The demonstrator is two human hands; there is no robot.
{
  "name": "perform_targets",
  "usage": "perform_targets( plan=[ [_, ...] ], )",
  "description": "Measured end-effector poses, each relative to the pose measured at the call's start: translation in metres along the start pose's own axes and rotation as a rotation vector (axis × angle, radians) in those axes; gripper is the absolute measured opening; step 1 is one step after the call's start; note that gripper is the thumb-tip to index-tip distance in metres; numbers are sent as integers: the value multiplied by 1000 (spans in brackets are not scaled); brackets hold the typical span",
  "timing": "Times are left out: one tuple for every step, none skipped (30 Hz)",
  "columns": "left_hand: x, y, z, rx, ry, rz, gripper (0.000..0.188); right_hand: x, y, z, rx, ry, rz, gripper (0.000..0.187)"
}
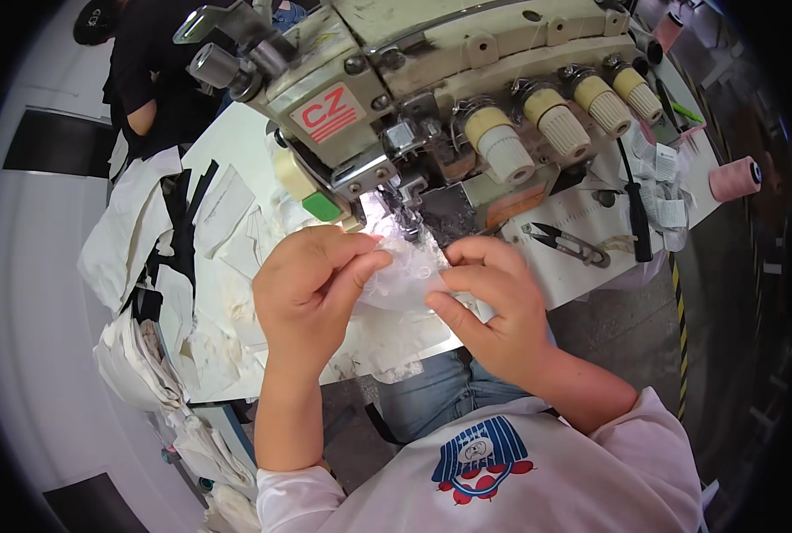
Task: Sewing small pieces of white lace fabric using an industrial sewing machine.
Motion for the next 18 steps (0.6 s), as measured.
perform_targets(
  plan=[
    [1,1,-3,0,-2,-1,13,1,1,1,5,6,-18,15],
    [2,4,-4,-69,19,-24,14,2,1,3,-2,40,-26,15],
    [3,5,-4,-140,40,-48,15,1,1,3,-5,41,-27,15],
    [2,5,-6,-142,38,-49,15,1,2,2,27,35,-24,15],
    [2,6,-9,-216,38,-81,17,1,2,2,58,30,-20,15],
    [1,8,-10,-287,37,-114,19,2,1,1,58,33,-21,15],
    [1,8,-10,-287,34,-116,19,4,2,1,53,91,-64,13],
    [1,9,-7,-266,73,-129,22,6,3,3,47,149,-108,11],
    [2,10,-4,-245,114,-142,24,9,3,4,47,152,-108,11],
    [3,10,-4,-244,111,-144,24,14,3,4,48,121,-140,13],
    [6,10,-3,-180,138,-153,26,16,3,5,49,91,-173,14],
    [10,10,0,-116,162,-162,27,18,4,5,-19,88,-244,14],
    [12,9,0,-108,159,-165,26,18,6,4,-20,93,-249,14],
    [11,8,1,-107,152,-166,26,18,7,3,-36,85,-237,14],
    [9,9,0,-83,142,-168,26,18,7,2,-51,75,-225,13],
    [7,9,1,-59,132,-170,26,18,7,3,-50,78,-229,13],
    [6,9,2,-58,128,-169,26,19,8,5,-34,65,-233,13],
    [5,10,2,-57,99,-189,25,18,9,6,-19,51,-235,13]
  ],
)
Point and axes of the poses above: each hand's wrist, its own x-axis away from the middle knuckle, its own y-axis out of the palm, z = x × y, the point moved 5 cm from there along -x, towards the middle knuckle, and after that the axes turned 6 degrees about y, right-handed, at the moved point
